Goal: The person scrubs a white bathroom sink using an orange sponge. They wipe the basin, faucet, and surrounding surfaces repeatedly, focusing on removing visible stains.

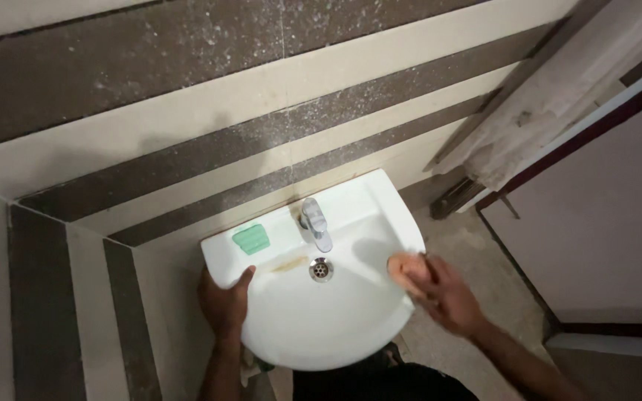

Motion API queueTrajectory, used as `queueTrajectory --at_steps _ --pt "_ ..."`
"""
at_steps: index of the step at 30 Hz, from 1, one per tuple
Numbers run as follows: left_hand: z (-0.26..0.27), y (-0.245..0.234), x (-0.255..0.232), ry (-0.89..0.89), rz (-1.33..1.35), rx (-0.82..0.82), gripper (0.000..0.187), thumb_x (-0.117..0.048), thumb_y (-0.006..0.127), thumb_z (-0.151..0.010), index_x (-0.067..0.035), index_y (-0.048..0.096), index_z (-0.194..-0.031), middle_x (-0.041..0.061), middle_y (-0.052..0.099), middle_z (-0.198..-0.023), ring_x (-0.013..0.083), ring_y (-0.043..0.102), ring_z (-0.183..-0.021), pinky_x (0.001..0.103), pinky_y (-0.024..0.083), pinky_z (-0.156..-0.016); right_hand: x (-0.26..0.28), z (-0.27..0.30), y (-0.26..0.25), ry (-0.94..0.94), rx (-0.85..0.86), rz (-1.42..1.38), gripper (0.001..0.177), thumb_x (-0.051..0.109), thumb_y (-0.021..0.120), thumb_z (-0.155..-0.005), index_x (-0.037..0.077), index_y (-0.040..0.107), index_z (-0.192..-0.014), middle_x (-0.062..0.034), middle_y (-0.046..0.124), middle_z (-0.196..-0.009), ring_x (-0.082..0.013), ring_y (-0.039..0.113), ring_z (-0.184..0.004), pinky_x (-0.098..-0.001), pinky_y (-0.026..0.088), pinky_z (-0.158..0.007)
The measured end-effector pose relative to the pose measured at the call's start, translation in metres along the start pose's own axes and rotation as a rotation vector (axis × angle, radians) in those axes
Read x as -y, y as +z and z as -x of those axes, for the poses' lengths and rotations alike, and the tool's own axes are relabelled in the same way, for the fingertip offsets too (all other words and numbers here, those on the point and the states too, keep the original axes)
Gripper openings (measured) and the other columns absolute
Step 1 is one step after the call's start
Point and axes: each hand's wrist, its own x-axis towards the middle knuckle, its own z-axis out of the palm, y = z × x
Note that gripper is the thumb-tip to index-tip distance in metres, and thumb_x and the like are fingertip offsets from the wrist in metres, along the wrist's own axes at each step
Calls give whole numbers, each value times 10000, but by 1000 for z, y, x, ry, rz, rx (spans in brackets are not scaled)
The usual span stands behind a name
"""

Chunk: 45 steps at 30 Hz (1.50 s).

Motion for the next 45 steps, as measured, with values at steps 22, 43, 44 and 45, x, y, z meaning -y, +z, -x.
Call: queueTrajectory --at_steps 22,43,44,45 --pt "3 4 7 -31 4 -5 657 -292 911 -697 14 659 -1220 201 747 -1139 372 722 -1027 447 540 -895 -7 -51 -1 293 -41 151 596 403 595 -972 310 459 -1544 -243 382 -1592 -470 513 -1271 -543 489 -1042" --pt "3 7 22 50 -106 -61 702 -363 938 -684 25 666 -1202 226 736 -1125 401 712 -1020 475 549 -868 -7 -63 16 424 -203 -42 728 442 531 -1022 212 268 -1660 -286 574 -1226 -410 624 -962 -512 561 -822" --pt "3 6 22 51 -116 -66 697 -357 936 -680 22 670 -1201 224 738 -1122 403 712 -1019 476 548 -870 -5 -65 16 477 -194 -41 721 450 540 -1015 233 277 -1649 -298 560 -1234 -411 629 -959 -507 567 -818" --pt "3 5 21 51 -126 -70 692 -351 934 -676 19 674 -1200 223 739 -1119 404 712 -1017 477 547 -872 -1 -61 15 529 -185 -39 714 458 549 -1007 255 287 -1639 -310 545 -1241 -412 633 -956 -501 574 -814"
